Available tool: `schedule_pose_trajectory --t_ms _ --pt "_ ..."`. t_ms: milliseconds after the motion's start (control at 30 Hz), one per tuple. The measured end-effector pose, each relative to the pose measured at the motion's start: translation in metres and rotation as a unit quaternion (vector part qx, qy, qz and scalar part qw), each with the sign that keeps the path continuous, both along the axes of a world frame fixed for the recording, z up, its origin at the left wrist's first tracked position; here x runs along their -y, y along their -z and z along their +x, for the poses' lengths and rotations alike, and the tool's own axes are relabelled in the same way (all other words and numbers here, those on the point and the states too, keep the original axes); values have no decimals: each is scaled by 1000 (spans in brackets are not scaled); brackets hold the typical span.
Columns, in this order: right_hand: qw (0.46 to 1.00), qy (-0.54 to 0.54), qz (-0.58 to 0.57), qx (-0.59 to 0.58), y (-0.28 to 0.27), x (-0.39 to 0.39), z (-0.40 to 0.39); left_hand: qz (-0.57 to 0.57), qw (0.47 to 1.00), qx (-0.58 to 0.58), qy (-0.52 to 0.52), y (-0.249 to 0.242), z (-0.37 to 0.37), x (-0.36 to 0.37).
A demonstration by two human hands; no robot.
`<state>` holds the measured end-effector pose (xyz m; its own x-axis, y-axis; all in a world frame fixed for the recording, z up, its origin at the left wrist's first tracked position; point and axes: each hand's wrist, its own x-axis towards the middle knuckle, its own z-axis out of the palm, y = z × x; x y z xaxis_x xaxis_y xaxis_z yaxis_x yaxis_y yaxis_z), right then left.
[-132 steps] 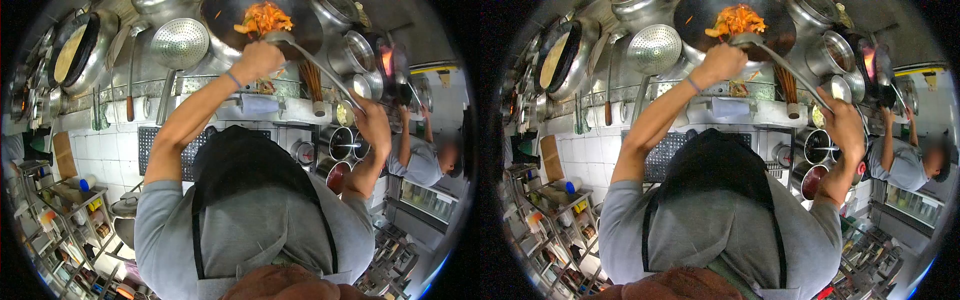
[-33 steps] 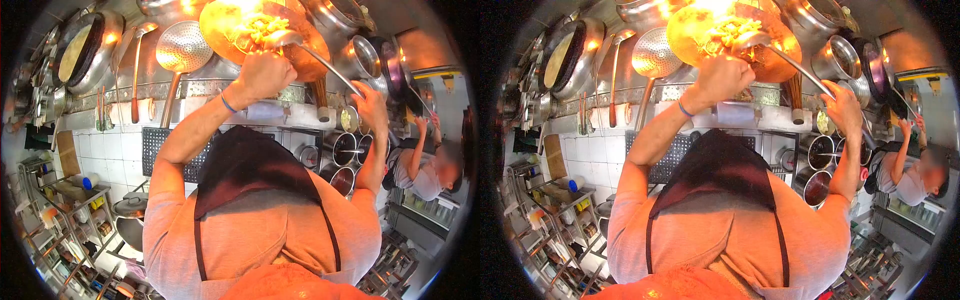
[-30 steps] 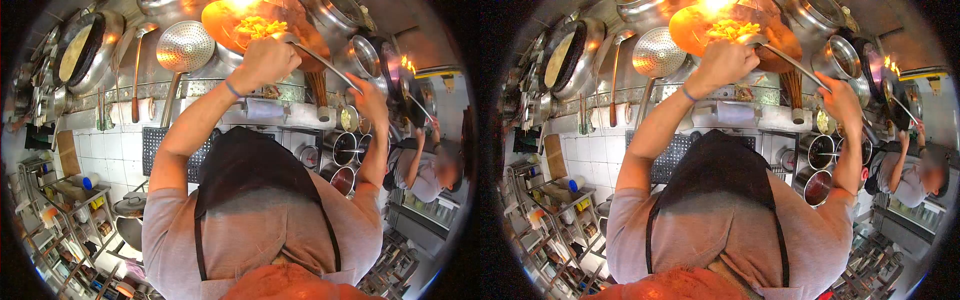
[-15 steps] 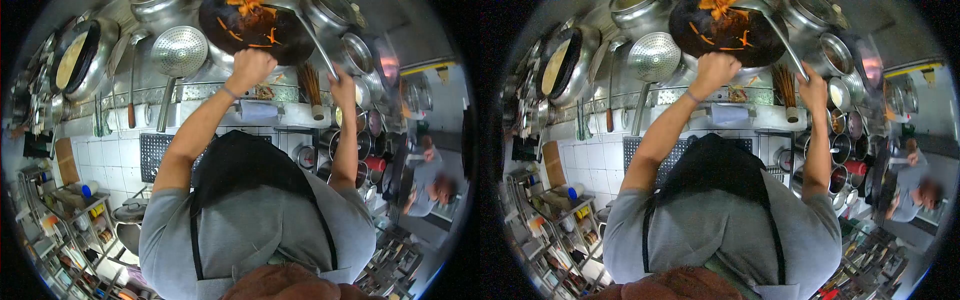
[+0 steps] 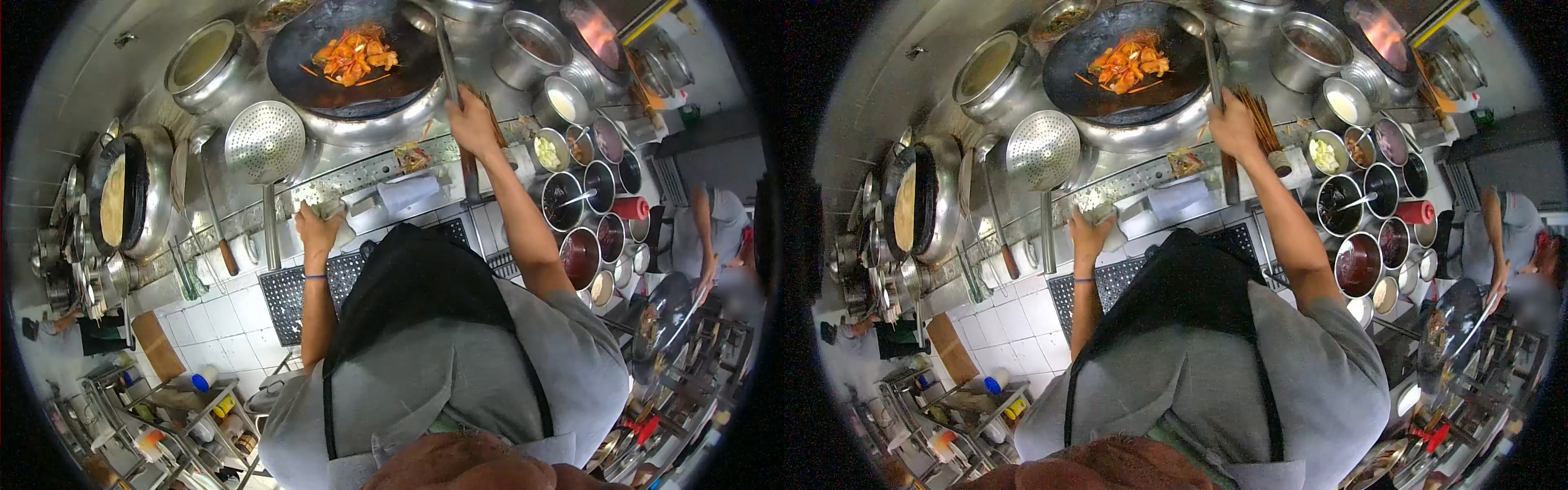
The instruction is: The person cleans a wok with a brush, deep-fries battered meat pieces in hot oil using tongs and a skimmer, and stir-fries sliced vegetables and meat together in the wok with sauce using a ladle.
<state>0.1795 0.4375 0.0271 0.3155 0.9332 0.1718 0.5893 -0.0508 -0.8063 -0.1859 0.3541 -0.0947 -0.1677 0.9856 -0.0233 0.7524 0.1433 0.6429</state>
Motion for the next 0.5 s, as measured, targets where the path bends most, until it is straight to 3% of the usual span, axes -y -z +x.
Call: schedule_pose_trajectory --t_ms 100,167,233,300,400,433,500 --pt "998 10 -42 50 -18 -43 -16 -54 998 33 20 14 -5 0" --pt "996 -10 -29 82 7 -91 -22 -71 997 -22 26 11 2 -4" --pt "994 -62 -84 23 6 -121 -32 -71 995 -68 27 -7 16 3" --pt "960 -140 -204 -132 -17 -139 -44 -57 997 -41 43 -2 10 8" --pt "933 -257 -225 -115 -35 -128 -51 4 997 22 79 13 -7 12" --pt "921 -324 -214 -28 -31 -124 -44 21 996 50 75 19 -10 12" --pt "924 -323 -36 203 -12 -104 -22 0 990 128 61 14 -14 13"
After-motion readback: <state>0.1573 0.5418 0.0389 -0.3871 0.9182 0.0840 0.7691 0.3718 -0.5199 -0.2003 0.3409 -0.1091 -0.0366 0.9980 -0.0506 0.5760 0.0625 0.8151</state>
